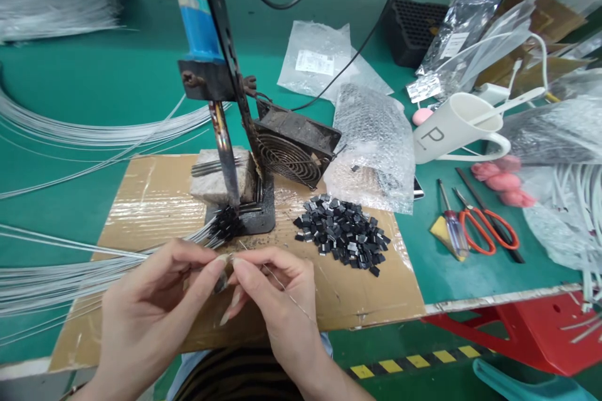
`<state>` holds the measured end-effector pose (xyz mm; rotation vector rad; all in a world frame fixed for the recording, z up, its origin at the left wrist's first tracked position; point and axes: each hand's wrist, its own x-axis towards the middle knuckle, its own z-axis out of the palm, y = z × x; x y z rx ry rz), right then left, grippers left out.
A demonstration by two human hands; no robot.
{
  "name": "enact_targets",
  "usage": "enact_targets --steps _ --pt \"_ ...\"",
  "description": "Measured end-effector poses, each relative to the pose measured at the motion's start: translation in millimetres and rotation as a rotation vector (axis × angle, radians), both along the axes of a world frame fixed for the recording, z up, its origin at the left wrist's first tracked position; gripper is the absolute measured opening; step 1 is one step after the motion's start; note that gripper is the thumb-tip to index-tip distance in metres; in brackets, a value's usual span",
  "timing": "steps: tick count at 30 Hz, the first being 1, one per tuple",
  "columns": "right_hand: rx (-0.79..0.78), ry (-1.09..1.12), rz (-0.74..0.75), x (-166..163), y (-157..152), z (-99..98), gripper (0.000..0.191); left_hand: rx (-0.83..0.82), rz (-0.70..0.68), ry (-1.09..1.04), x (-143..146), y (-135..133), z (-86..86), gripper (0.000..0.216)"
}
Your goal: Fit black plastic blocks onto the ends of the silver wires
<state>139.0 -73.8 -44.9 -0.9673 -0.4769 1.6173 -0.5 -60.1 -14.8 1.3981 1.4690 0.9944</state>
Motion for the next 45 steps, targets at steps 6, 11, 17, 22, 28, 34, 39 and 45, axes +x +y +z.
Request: enact_targets --steps 6,11,17,22,28,34,39,45 --pt "-0.051 0.103 0.016 2 4 3.7 0.011 0.070 -0.038 0.057 -4 0 -5.8 0.011" --pt "-0.077 0.123 0.071 9 9 2.3 0.013 0.158 -0.153 0.111 -12 2 -10.8 0.008" --pt "-0.092 0.127 0.081 11 12 3.5 0.015 0.148 -0.154 0.096 -11 3 -11.1 0.010" --pt "-0.074 0.131 0.074 11 10 2.9 0.014 0.114 -0.092 0.090 -7 3 -10.4 0.010" --pt "-0.073 0.134 0.048 9 8 0.8 0.012 0.147 -0.072 0.085 -4 2 -12.8 0.009" --pt "-0.092 0.181 -0.042 0 5 0.2 0.009 0.163 -0.019 0.117 -1 0 -16.7 0.008" --pt "-0.102 0.199 -0.082 -9 2 -0.4 0.007 0.140 -0.013 0.058 4 -1 -17.6 0.007" --pt "-0.014 -0.054 -0.030 5 -4 -2.2 0.014 0.042 0.094 0.027 8 -1 -9.7 0.008"
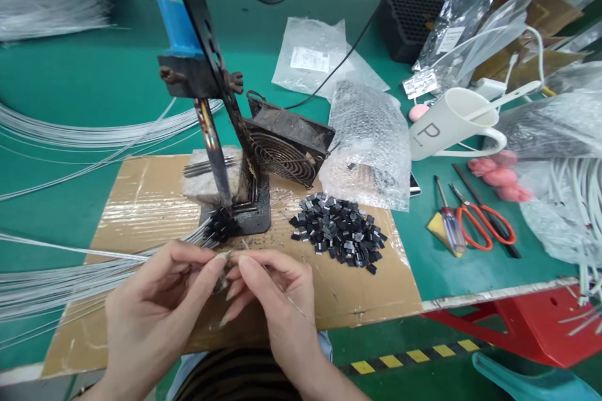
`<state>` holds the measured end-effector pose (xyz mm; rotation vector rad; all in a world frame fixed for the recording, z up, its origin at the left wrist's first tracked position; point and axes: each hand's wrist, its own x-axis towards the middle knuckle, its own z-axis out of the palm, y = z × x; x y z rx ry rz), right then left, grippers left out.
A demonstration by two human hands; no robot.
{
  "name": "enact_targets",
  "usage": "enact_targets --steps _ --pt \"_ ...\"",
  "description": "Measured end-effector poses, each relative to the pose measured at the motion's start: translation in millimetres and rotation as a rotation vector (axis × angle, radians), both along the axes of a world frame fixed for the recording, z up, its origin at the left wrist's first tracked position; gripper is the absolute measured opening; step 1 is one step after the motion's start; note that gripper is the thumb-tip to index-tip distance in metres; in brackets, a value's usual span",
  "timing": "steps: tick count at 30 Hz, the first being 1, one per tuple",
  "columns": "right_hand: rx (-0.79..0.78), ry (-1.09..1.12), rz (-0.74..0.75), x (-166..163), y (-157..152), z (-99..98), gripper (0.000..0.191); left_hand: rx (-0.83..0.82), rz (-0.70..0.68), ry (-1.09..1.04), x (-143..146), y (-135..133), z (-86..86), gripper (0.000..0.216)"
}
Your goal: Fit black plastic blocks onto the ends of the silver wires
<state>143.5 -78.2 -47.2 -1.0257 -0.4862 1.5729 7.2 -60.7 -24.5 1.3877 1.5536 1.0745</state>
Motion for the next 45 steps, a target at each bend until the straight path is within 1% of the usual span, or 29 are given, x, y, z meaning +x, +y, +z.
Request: enact_targets --steps 1,2,3,4,6,7,8,10,13,16,18,20,22,24,27,30,35,40,45 --pt "0.046 -0.156 -0.005 8 -1 -0.6 0.015 0.007 0.003 0.012 -2 1 0.2 0.008" --pt "0.112 -0.366 -0.046 17 -1 -1.4 0.013 0.019 -0.003 0.027 -4 3 0.1 0.007" --pt "0.199 -0.628 -0.120 27 0 -2.8 0.009 0.028 -0.018 0.040 -6 4 -0.2 0.006" --pt "0.272 -0.900 -0.161 37 1 -4.6 0.011 0.034 -0.033 0.052 -8 5 -0.5 0.004" --pt "0.410 -1.360 -0.175 55 6 -9.6 0.014 0.028 -0.057 0.069 -12 8 -0.5 0.002" --pt "0.483 -1.506 -0.135 61 9 -12.4 0.013 0.018 -0.060 0.078 -13 8 0.1 0.002" --pt "0.523 -1.600 -0.099 66 11 -15.0 0.010 0.010 -0.058 0.086 -14 9 1.1 0.003" --pt "0.569 -1.681 -0.041 70 15 -19.2 0.007 0.006 -0.064 0.093 -14 9 3.8 0.004" --pt "0.569 -1.686 -0.019 69 18 -22.1 0.011 0.017 -0.072 0.102 -14 9 7.8 0.004" --pt "0.546 -1.668 -0.030 66 15 -21.5 0.014 0.038 -0.081 0.112 -15 9 9.0 0.004" --pt "0.490 -1.596 -0.065 63 12 -19.1 0.013 0.041 -0.099 0.126 -16 10 8.2 0.006" --pt "0.361 -1.387 -0.123 59 8 -14.7 0.010 0.034 -0.119 0.151 -17 10 7.1 0.006" --pt "0.213 -1.110 -0.166 54 6 -8.5 0.006 0.033 -0.142 0.179 -19 10 6.3 0.006" --pt "0.135 -0.915 -0.185 48 5 -1.3 0.004 0.034 -0.156 0.203 -20 10 6.0 0.007" --pt "0.117 -0.782 -0.202 40 8 8.4 0.003 0.030 -0.163 0.231 -20 10 6.2 0.008" --pt "0.095 -0.669 -0.203 33 11 14.1 0.003 0.020 -0.153 0.228 -19 12 5.9 0.008" --pt "0.112 -0.471 -0.133 26 17 16.7 0.004 -0.001 -0.130 0.181 -16 16 7.7 0.010" --pt "0.125 -0.398 -0.062 20 20 17.6 0.009 -0.058 -0.142 0.141 -14 18 11.4 0.010" --pt "0.170 -0.390 -0.005 15 22 16.1 0.011 -0.071 -0.184 -0.022 -12 22 14.0 0.006"
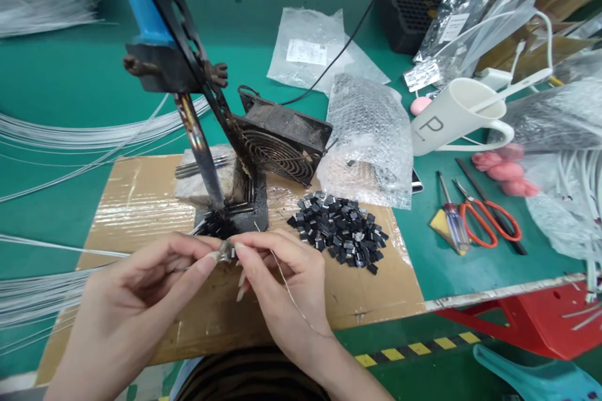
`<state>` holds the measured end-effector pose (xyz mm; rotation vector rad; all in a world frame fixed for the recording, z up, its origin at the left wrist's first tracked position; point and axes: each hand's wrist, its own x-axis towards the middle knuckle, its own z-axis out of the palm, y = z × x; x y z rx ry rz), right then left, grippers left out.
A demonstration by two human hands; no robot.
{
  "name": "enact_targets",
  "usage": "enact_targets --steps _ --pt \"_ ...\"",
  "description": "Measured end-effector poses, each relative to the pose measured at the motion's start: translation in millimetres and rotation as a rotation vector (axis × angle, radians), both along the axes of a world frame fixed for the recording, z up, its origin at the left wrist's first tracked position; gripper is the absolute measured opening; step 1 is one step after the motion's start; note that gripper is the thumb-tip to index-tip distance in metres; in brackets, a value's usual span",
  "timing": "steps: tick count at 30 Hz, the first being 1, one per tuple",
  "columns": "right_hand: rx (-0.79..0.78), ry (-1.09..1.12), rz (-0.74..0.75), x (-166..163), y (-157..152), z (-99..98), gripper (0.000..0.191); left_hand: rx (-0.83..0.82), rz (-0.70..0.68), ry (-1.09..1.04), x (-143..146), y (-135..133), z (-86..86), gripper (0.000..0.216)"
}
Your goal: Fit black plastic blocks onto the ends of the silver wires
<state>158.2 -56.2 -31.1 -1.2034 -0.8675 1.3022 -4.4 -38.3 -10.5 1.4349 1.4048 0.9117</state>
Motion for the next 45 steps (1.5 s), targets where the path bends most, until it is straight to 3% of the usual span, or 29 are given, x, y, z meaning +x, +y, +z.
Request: enact_targets --steps 6,25,32,37,39,43,45 --pt "0.019 0.002 0.029 -2 -2 1.2 0.014 -0.022 -0.034 -0.042 0 5 7.3 0.008" --pt "0.015 -0.071 0.044 0 -2 -1.2 0.014 -0.053 -0.058 -0.137 2 9 5.1 0.013" --pt "0.122 -0.319 -0.017 1 -15 -6.6 0.041 -0.045 -0.006 -0.037 4 10 2.1 0.008" --pt "0.068 -0.322 0.081 3 -16 -1.2 0.035 -0.034 0.011 0.011 5 13 1.8 0.007" --pt "0.084 -0.351 0.059 4 -14 1.6 0.033 -0.029 0.016 0.021 5 14 3.3 0.008" --pt "0.119 -0.485 0.011 6 -11 2.5 0.012 -0.017 0.046 0.028 7 16 5.4 0.010" --pt "0.143 -0.511 0.013 8 -9 1.1 0.020 -0.018 0.046 0.039 7 16 5.6 0.010"
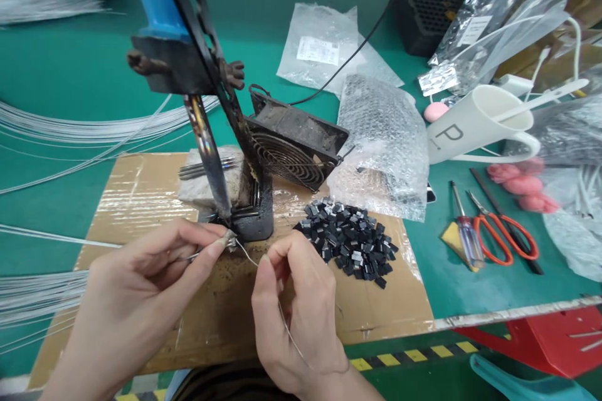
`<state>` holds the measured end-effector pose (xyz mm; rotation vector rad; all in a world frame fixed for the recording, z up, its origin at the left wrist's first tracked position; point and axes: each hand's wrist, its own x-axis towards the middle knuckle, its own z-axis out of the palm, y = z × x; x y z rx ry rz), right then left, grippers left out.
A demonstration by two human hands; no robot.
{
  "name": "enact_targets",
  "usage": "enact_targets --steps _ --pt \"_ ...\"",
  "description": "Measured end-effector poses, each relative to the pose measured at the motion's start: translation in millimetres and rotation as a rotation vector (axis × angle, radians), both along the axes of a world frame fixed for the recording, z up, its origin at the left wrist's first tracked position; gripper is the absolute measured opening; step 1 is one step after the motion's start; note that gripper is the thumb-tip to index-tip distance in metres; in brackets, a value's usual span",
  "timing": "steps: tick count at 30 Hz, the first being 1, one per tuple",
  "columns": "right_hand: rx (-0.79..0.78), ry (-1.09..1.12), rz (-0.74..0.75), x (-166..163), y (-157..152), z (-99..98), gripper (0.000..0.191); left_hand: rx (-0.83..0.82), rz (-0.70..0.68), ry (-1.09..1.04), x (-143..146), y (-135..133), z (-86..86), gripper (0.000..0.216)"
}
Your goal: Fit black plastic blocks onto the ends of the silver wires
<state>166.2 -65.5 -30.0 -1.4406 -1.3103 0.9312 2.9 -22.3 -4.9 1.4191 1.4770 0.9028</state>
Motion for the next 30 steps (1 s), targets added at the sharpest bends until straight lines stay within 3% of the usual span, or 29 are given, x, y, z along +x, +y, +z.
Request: enact_targets --steps 5,16,30 --pt "0.070 0.120 -0.026 -2 6 1.3 0.017 -0.050 0.041 0.055 3 -1 4.0 0.011" --pt "-0.022 0.288 0.005 -2 15 11.2 0.022 0.010 0.005 0.127 2 10 5.2 0.009" --pt "-0.032 0.331 -0.054 -6 22 15.3 0.024 0.028 0.031 0.093 4 17 12.1 0.007"
